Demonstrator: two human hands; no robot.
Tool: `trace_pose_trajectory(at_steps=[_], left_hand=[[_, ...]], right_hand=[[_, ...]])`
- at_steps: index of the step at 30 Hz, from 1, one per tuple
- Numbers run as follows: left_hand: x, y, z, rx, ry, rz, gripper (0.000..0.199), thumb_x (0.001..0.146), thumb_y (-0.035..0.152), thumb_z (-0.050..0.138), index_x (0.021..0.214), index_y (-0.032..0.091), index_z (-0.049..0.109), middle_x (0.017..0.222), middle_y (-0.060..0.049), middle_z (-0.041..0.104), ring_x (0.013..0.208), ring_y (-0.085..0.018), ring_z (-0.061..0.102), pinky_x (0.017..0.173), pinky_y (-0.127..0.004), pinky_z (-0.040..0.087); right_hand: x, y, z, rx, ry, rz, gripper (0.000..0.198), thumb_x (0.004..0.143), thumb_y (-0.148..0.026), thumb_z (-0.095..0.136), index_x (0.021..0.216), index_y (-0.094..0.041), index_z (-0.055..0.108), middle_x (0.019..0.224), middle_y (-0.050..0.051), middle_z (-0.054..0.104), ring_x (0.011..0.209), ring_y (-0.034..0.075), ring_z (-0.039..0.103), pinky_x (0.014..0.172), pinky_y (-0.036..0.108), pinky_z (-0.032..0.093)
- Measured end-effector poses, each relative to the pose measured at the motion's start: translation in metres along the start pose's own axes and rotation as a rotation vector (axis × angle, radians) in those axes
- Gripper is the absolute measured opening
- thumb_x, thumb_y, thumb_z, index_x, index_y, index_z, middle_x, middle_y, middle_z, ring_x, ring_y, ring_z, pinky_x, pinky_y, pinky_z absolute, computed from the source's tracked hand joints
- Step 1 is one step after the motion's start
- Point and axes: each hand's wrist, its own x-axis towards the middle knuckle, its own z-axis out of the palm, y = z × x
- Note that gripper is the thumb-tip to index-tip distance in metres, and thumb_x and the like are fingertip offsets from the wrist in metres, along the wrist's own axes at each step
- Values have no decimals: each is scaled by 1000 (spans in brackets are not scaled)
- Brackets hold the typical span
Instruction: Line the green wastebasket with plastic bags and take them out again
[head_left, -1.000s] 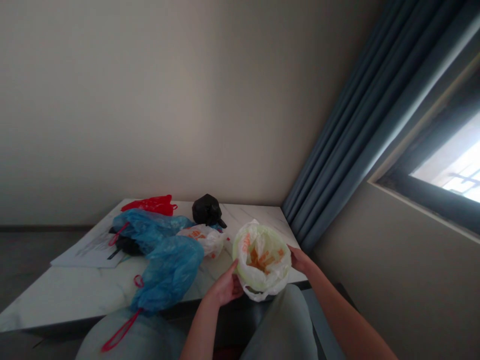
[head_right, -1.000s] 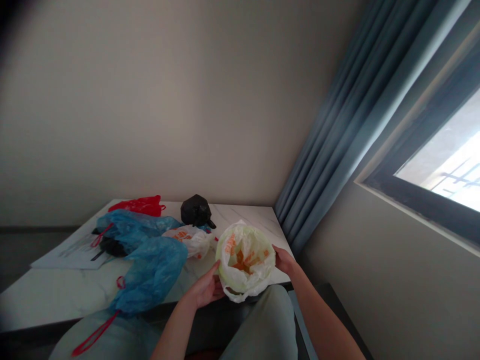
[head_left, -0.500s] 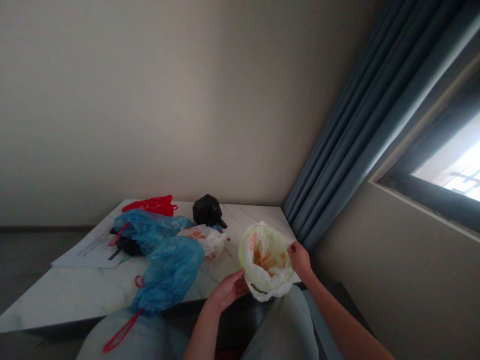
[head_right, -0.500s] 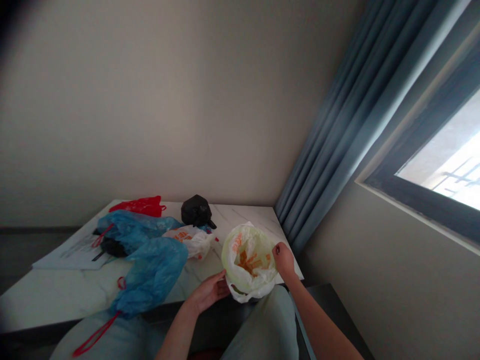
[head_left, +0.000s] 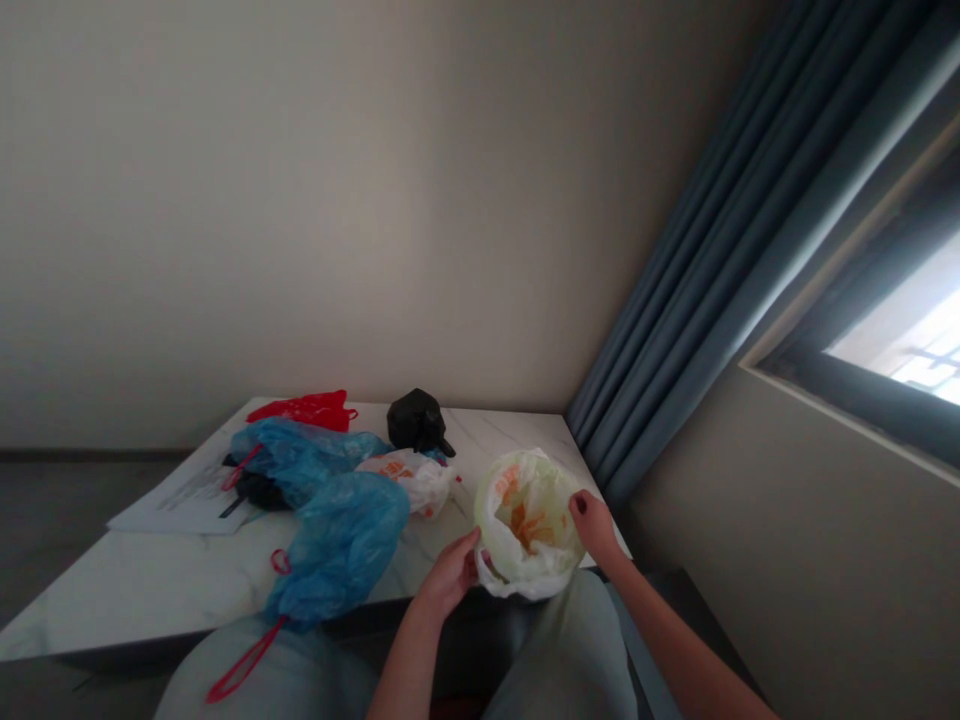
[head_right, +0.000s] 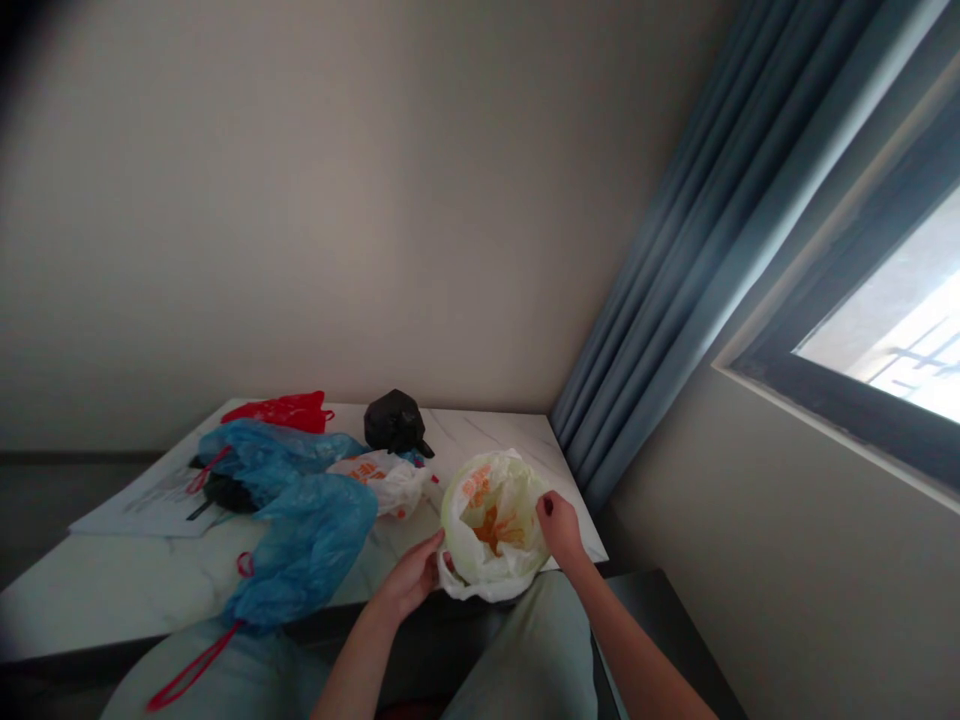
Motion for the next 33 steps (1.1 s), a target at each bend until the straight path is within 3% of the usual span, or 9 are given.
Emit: trace_pose_trajectory(at_steps=[4,8,14,16,21,23,25,28,33], left_hand=[[6,16,4,-104,116,250,13,75,21,77,83,14,69,73,-3,70,64,-14,66,65,-24,55],[1,33,8,-177,186,408,21,78,19,73,98,17,69,103,-6,74,92,-17,70,83,-25,56],[-4,36,18,-99,328,427,40,85,19,70,124,26,62,122,-6,70,109,-22,69,92,-33,57],[-3,36,20,-92,292,388,35,87,25,70,121,23,64,118,-9,72,107,-24,70,89,-34,58],[0,35,16,-52,271,249,24,86,29,70,105,15,69,97,-13,76,93,-27,73,81,-36,59],[2,35,13,24,288,261,20,82,22,72,100,14,70,92,-13,75,88,-26,73,79,-35,58],[5,34,8,101,338,335,24,77,16,74,100,15,70,92,-11,75,84,-24,72,78,-33,57],[9,34,3,235,440,492,32,70,15,75,102,18,70,94,-7,74,86,-22,71,79,-32,55],[7,37,2,542,507,759,32,70,15,64,101,19,71,98,-6,74,98,-25,69,96,-38,51]], right_hand=[[-15,-4,-4,26,-89,-7,22,80,-34,53,62,-22,59,62,4,63,60,19,55,61,29,38],[-31,-11,0,165,-176,51,27,76,-39,57,56,-21,57,57,3,60,56,17,51,58,28,37],[-48,-27,7,396,-551,107,28,75,-44,63,64,-18,64,52,-2,54,48,12,44,52,26,34],[-43,-26,5,413,-499,158,32,75,-47,62,61,-19,60,48,-3,49,45,11,40,49,26,32],[-14,-6,-1,335,67,370,30,78,-49,61,67,-21,57,62,2,59,58,16,54,52,26,40],[-6,0,-1,407,53,558,29,80,-49,61,74,-21,60,70,5,64,64,18,60,55,27,46],[-3,3,3,567,-122,685,32,84,-51,57,77,-21,62,72,7,67,67,20,65,57,28,50],[-1,1,11,766,-337,653,31,84,-49,59,75,-19,64,69,9,69,68,23,68,60,32,53],[0,-3,21,607,-71,476,20,68,-38,68,70,-18,62,66,6,66,60,21,61,57,33,48]])
